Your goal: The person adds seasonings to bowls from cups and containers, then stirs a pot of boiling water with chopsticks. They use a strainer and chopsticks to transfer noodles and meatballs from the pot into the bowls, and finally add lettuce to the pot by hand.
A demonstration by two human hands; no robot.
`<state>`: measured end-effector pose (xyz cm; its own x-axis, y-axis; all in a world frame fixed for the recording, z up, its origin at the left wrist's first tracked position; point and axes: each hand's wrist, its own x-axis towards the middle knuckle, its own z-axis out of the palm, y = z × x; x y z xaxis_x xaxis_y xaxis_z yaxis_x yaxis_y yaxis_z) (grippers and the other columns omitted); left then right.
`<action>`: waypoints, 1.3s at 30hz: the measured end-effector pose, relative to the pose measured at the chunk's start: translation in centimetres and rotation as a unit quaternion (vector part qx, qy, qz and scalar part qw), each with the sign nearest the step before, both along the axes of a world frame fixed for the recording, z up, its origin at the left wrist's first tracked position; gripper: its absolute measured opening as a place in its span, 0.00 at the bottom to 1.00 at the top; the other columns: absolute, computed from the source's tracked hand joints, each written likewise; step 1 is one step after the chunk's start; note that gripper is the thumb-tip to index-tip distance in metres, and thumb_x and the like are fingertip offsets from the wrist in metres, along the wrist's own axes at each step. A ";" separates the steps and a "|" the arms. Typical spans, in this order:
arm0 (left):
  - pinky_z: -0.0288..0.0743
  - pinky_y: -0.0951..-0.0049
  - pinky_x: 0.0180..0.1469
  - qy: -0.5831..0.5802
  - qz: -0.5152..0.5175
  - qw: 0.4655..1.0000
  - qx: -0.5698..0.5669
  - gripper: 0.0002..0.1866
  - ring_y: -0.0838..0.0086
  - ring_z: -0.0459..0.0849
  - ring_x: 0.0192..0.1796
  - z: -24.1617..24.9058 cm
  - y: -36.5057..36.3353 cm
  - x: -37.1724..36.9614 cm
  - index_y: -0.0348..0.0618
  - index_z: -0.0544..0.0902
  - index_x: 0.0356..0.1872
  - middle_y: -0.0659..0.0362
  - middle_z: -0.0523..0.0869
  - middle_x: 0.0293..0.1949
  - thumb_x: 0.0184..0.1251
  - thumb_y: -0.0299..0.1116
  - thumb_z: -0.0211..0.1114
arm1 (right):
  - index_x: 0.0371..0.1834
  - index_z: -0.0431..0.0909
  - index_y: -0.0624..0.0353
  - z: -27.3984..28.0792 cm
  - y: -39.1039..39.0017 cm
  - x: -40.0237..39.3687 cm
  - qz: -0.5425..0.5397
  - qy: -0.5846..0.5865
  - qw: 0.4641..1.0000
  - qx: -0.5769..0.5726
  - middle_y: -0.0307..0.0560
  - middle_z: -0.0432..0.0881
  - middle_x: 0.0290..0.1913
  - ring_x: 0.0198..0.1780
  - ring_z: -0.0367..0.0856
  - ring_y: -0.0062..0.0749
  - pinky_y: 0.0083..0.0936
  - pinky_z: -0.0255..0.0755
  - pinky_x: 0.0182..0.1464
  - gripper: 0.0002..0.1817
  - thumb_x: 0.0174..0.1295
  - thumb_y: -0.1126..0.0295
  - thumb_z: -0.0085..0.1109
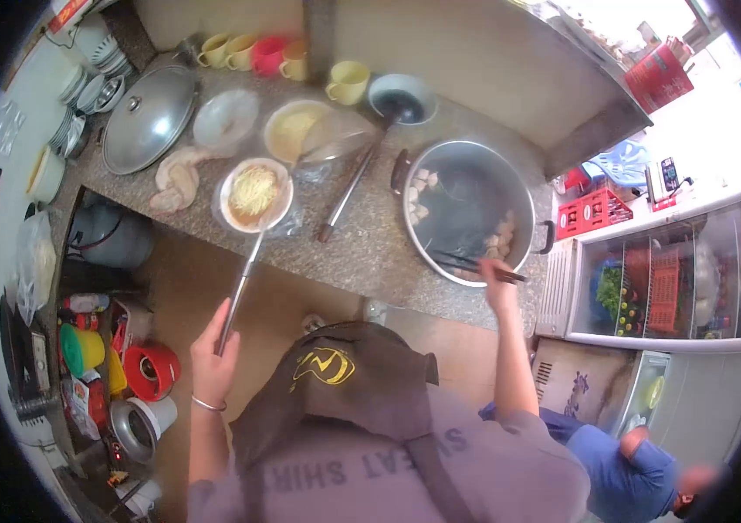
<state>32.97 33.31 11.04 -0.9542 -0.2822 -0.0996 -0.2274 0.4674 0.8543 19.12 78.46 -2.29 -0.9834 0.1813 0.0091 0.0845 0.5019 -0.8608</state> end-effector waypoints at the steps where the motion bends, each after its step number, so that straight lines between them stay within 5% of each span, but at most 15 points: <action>1: 0.66 0.85 0.34 -0.018 -0.004 1.000 0.021 0.24 0.86 0.69 0.29 0.1 1.2 -0.7 0.38 0.69 0.55 0.61 0.79 0.37 0.53 0.20 0.54 | 0.32 0.77 0.63 0.0 -1.8 -1.2 0.065 0.036 0.997 0.034 0.50 0.77 0.28 0.31 0.76 0.37 0.26 0.68 0.35 0.06 0.55 0.73 0.53; 4: 0.66 0.84 0.33 -0.045 -0.058 0.997 0.014 0.24 0.86 0.70 0.29 0.6 4.3 -3.1 0.38 0.69 0.55 0.60 0.79 0.36 0.54 0.22 0.54 | 0.30 0.77 0.61 -0.8 -3.8 -6.8 0.194 0.122 0.967 0.109 0.50 0.77 0.27 0.30 0.76 0.39 0.26 0.68 0.34 0.04 0.53 0.73 0.55; 10: 0.67 0.82 0.36 -0.073 -0.109 0.991 0.028 0.23 0.82 0.73 0.31 0.9 10.1 -6.8 0.38 0.69 0.55 0.55 0.80 0.41 0.54 0.24 0.55 | 0.29 0.78 0.60 -3.5 4.6 -15.2 0.089 0.190 0.960 0.185 0.54 0.77 0.28 0.31 0.76 0.47 0.31 0.70 0.34 0.05 0.51 0.71 0.57; 13: 0.69 0.76 0.40 -0.047 -0.152 0.987 -0.002 0.23 0.71 0.78 0.36 -1.6 12.5 -8.4 0.40 0.69 0.55 0.51 0.79 0.45 0.55 0.26 0.55 | 0.30 0.78 0.61 -4.1 8.6 -14.1 0.060 0.112 0.966 0.226 0.55 0.77 0.28 0.32 0.78 0.44 0.29 0.71 0.35 0.06 0.52 0.70 0.57; 16: 0.69 0.69 0.50 -0.083 -0.186 0.979 -0.002 0.22 0.56 0.75 0.49 -2.3 15.8 -10.6 0.42 0.69 0.55 0.47 0.75 0.49 0.56 0.30 0.54 | 0.31 0.78 0.62 -3.6 9.5 -11.3 0.044 -0.018 0.997 0.064 0.48 0.80 0.29 0.30 0.79 0.36 0.28 0.71 0.35 0.09 0.54 0.67 0.57; 18: 0.68 0.62 0.52 -0.009 -0.245 0.960 -0.136 0.21 0.54 0.75 0.48 -5.9 17.2 -11.6 0.45 0.69 0.55 0.46 0.75 0.47 0.58 0.34 0.50 | 0.26 0.79 0.60 -3.9 9.8 -11.0 0.017 0.096 0.991 0.094 0.46 0.79 0.26 0.28 0.77 0.34 0.26 0.71 0.33 0.05 0.51 0.71 0.59; 19: 0.67 0.64 0.54 -0.089 -0.240 0.960 -0.112 0.24 0.56 0.74 0.51 -6.9 18.1 -12.5 0.47 0.67 0.57 0.47 0.74 0.50 0.56 0.35 0.52 | 0.24 0.78 0.60 -4.7 10.2 -11.7 0.007 0.166 0.981 0.100 0.46 0.78 0.25 0.27 0.76 0.33 0.26 0.70 0.31 0.03 0.50 0.73 0.60; 21: 0.71 0.55 0.39 -0.160 -0.263 0.926 -0.217 0.26 0.51 0.78 0.35 -8.4 20.7 -14.3 0.53 0.63 0.59 0.44 0.79 0.33 0.57 0.38 0.51 | 0.19 0.75 0.61 -2.8 9.8 -11.2 0.000 0.266 0.952 0.154 0.47 0.76 0.21 0.26 0.75 0.37 0.26 0.70 0.30 0.03 0.47 0.77 0.60; 22: 0.71 0.55 0.37 -0.162 -0.268 0.920 -0.237 0.26 0.52 0.79 0.33 -8.7 21.7 -15.2 0.52 0.62 0.60 0.44 0.79 0.28 0.57 0.37 0.50 | 0.22 0.77 0.61 -5.1 11.0 -11.1 0.011 0.198 0.973 0.114 0.48 0.77 0.23 0.27 0.77 0.39 0.26 0.71 0.31 0.01 0.47 0.76 0.60; 27: 0.73 0.56 0.38 -0.185 -0.310 0.875 -0.323 0.29 0.53 0.80 0.36 -11.7 23.9 -17.0 0.51 0.60 0.61 0.47 0.79 0.40 0.53 0.31 0.47 | 0.31 0.79 0.61 -6.1 10.3 -7.5 0.049 0.037 0.995 0.073 0.48 0.80 0.28 0.30 0.80 0.34 0.23 0.72 0.34 0.07 0.53 0.70 0.56; 29: 0.73 0.55 0.38 -0.177 -0.328 0.869 -0.326 0.28 0.53 0.80 0.36 -11.2 23.9 -17.3 0.49 0.61 0.60 0.46 0.78 0.39 0.53 0.30 0.47 | 0.34 0.78 0.64 -5.0 10.0 -6.3 -0.001 -0.035 0.986 -0.162 0.47 0.80 0.29 0.31 0.79 0.29 0.24 0.72 0.35 0.10 0.57 0.67 0.54; 34: 0.74 0.62 0.30 -0.252 -0.450 0.795 -0.320 0.25 0.62 0.81 0.30 -9.1 22.2 -20.1 0.45 0.64 0.56 0.50 0.79 0.35 0.54 0.33 0.49 | 0.35 0.77 0.66 3.2 10.6 -4.8 -0.038 0.020 0.993 -0.112 0.47 0.80 0.31 0.34 0.78 0.27 0.22 0.70 0.38 0.12 0.59 0.67 0.51; 36: 0.70 0.75 0.21 -0.317 -0.434 0.843 -0.032 0.21 0.76 0.77 0.22 -4.0 20.9 -20.6 0.43 0.65 0.54 0.58 0.78 0.30 0.58 0.35 0.51 | 0.34 0.77 0.65 4.3 12.4 -5.0 -0.014 0.042 0.996 -0.081 0.47 0.79 0.30 0.35 0.77 0.26 0.21 0.70 0.39 0.11 0.59 0.67 0.50; 37: 0.70 0.75 0.21 -0.316 -0.433 0.843 -0.033 0.21 0.76 0.77 0.22 -5.0 19.7 -20.8 0.43 0.65 0.54 0.58 0.78 0.30 0.58 0.35 0.51 | 0.34 0.77 0.65 4.4 13.3 -5.3 -0.014 0.043 0.996 -0.082 0.47 0.79 0.30 0.35 0.77 0.26 0.21 0.70 0.39 0.11 0.59 0.67 0.50; 39: 0.65 0.84 0.18 -0.415 -0.382 0.797 0.214 0.19 0.85 0.70 0.19 -8.6 16.4 -21.0 0.44 0.65 0.54 0.63 0.75 0.27 0.62 0.34 0.51 | 0.33 0.77 0.65 3.7 14.7 -6.4 -0.081 0.096 0.973 -0.192 0.46 0.79 0.30 0.34 0.76 0.27 0.22 0.69 0.38 0.10 0.59 0.69 0.50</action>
<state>11.93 49.67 2.41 -0.3860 0.5797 -0.7176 -0.5867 0.4461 0.6759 12.74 93.13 1.45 -0.9283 0.3608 0.0898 -0.0442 0.1326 -0.9902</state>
